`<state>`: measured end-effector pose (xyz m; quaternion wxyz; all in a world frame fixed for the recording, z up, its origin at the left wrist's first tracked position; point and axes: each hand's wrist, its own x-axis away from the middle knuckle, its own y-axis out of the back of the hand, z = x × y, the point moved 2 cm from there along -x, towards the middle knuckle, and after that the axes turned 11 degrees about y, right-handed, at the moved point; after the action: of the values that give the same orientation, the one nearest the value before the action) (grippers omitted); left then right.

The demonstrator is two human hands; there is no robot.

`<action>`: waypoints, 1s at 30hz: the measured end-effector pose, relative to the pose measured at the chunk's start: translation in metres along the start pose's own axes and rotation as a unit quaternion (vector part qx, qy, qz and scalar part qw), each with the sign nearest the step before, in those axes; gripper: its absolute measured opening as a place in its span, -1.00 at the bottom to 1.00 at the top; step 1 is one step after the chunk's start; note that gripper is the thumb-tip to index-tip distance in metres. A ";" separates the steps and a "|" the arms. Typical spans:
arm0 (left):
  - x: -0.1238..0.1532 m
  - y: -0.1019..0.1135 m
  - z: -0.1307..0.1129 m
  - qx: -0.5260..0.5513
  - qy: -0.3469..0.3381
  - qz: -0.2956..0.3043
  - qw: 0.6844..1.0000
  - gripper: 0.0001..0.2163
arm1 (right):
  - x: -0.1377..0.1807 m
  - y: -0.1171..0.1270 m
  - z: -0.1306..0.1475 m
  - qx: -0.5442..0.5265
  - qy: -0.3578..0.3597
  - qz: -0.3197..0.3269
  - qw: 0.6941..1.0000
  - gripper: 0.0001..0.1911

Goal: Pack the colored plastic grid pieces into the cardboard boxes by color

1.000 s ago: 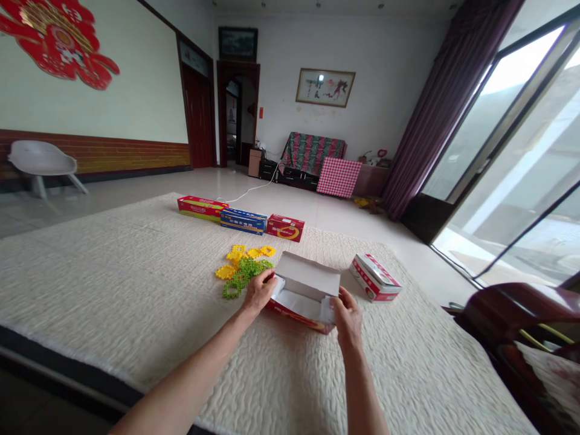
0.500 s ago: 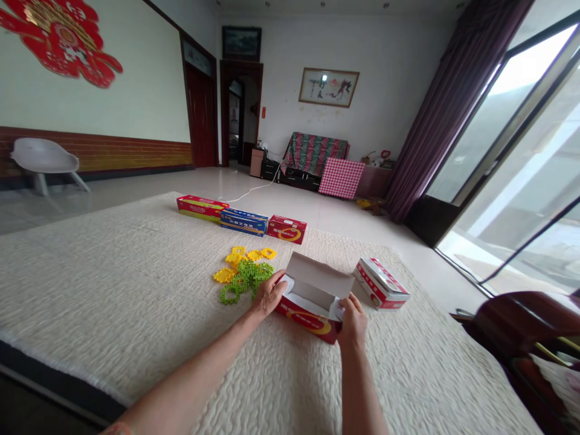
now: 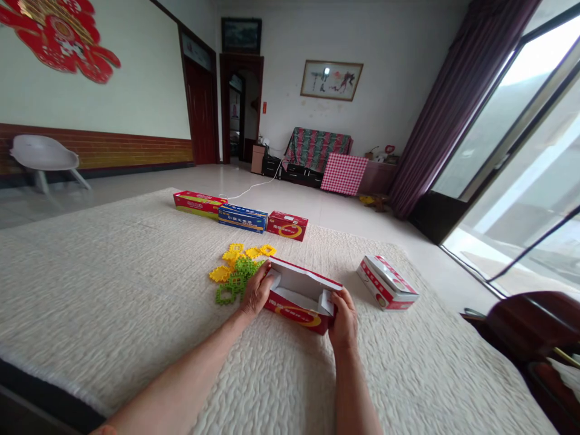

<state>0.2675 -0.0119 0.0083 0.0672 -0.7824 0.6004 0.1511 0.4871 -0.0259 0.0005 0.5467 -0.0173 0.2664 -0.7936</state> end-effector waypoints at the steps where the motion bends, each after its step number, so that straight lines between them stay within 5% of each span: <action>1: 0.000 0.000 -0.002 -0.004 0.001 0.000 1.000 -0.67 | 0.000 0.000 0.002 -0.005 -0.003 0.010 1.000 -0.72; 7: -0.002 0.000 -0.008 -0.005 -0.006 -0.012 1.000 -0.75 | 0.003 0.000 0.014 -0.053 -0.037 0.105 0.992 -0.66; 12: -0.003 -0.001 -0.004 0.005 -0.006 -0.005 1.000 -0.73 | 0.004 0.002 0.010 0.027 0.040 0.118 0.992 -0.70; 19: -0.005 0.003 0.005 0.036 0.023 0.014 0.999 -0.66 | 0.006 0.001 0.009 0.132 0.119 0.093 0.980 -0.65; 30: -0.006 0.007 0.003 0.038 0.039 0.020 0.998 -0.59 | 0.009 0.001 0.006 0.140 0.132 0.074 0.979 -0.75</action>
<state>0.2586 -0.0080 0.0077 0.0706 -0.7726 0.6233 0.0987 0.4865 -0.0365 0.0023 0.5609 0.1838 0.2227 -0.7759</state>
